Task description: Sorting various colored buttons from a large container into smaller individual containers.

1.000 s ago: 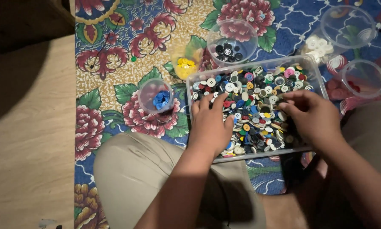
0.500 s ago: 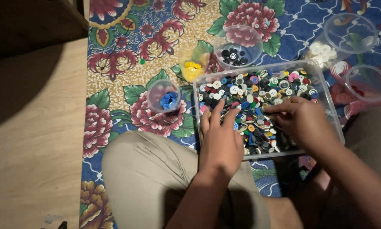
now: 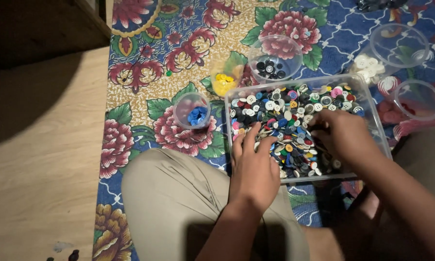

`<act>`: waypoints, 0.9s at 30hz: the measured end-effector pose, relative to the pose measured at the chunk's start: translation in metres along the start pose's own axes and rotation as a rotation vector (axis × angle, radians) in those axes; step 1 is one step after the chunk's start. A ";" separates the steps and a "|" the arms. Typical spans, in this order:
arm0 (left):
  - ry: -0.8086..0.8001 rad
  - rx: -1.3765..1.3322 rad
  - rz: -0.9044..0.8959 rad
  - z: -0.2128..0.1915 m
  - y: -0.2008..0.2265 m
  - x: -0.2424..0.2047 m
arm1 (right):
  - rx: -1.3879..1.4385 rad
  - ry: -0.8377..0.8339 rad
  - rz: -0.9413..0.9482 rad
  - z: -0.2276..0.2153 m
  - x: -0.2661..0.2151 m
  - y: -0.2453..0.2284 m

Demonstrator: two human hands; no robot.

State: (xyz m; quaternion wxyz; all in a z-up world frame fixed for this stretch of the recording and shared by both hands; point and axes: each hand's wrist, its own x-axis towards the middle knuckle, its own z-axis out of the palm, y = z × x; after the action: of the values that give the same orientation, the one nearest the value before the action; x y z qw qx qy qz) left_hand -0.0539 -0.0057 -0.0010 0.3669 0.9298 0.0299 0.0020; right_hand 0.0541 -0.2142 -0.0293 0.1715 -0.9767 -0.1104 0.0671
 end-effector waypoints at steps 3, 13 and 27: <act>-0.011 -0.064 -0.041 -0.005 -0.001 -0.001 | 0.069 -0.081 0.170 -0.013 -0.008 -0.013; 0.143 -0.144 0.063 0.005 -0.010 0.000 | 1.036 -0.056 0.644 -0.012 -0.032 -0.001; 0.115 -0.203 0.093 -0.001 -0.011 -0.001 | 1.463 -0.083 0.804 -0.047 0.095 -0.067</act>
State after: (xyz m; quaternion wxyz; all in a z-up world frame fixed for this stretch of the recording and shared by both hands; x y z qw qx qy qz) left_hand -0.0552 0.0028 -0.0082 0.4562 0.8867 0.0071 0.0753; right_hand 0.1404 -0.1450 0.0289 0.7210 -0.5807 0.3116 0.2139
